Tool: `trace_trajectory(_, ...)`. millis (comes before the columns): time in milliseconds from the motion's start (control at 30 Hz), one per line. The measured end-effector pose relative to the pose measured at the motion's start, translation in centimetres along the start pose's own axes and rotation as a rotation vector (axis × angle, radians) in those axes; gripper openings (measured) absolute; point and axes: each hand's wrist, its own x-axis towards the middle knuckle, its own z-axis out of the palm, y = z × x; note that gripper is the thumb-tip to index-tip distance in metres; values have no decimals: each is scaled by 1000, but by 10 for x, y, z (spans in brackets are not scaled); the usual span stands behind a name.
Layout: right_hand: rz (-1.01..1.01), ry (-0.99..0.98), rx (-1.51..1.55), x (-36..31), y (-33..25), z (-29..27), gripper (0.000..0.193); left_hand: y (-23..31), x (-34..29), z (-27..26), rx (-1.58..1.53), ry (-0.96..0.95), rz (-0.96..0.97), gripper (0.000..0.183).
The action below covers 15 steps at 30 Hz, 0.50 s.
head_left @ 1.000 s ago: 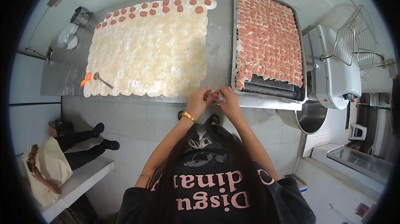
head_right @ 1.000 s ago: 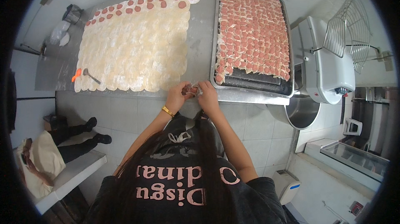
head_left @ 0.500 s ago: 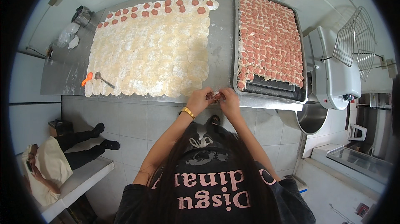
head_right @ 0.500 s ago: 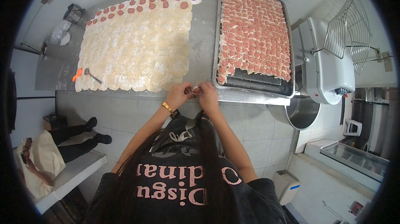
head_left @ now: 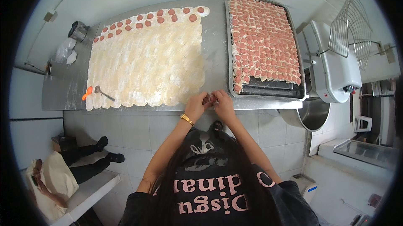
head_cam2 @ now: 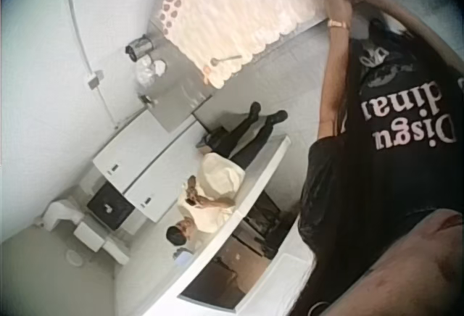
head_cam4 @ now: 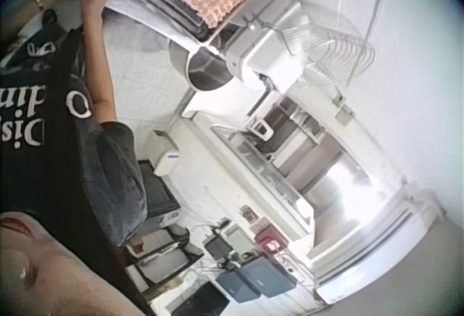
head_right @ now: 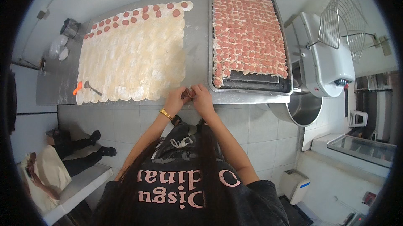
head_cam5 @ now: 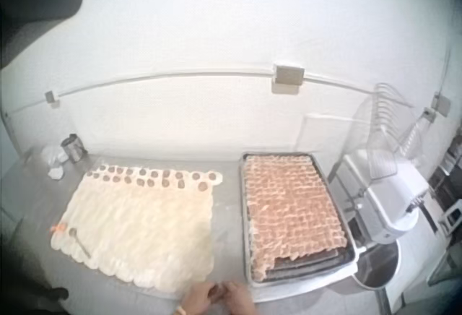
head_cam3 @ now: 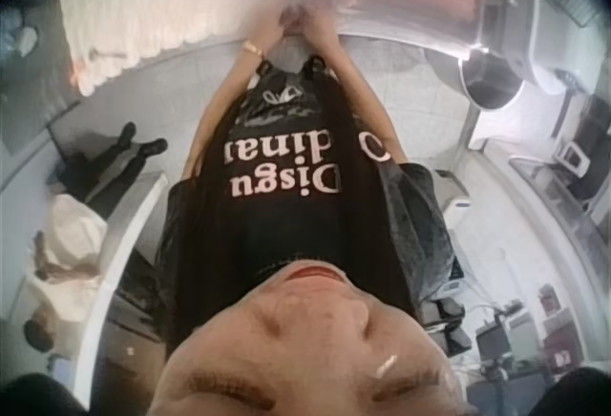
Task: The person places small round pieces of meat onto circular dough wrappers arranged on a metal table, then folds each wrapper to enclose the meat and places the finished dumpling onto a tray. The person repeats this process continuously.
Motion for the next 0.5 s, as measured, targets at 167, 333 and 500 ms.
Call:
trace_trajectory(167,22,45,103,1,-5,-30,23,21,-2,2,-225,-43,-30,25)
trace_trajectory(333,107,281,-5,6,13,-88,19,43,-2,-4,-412,15,27,33)
trace_trajectory(500,257,326,-202,20,53,-100,24,39,-7,-9,-350,-31,-8,33)
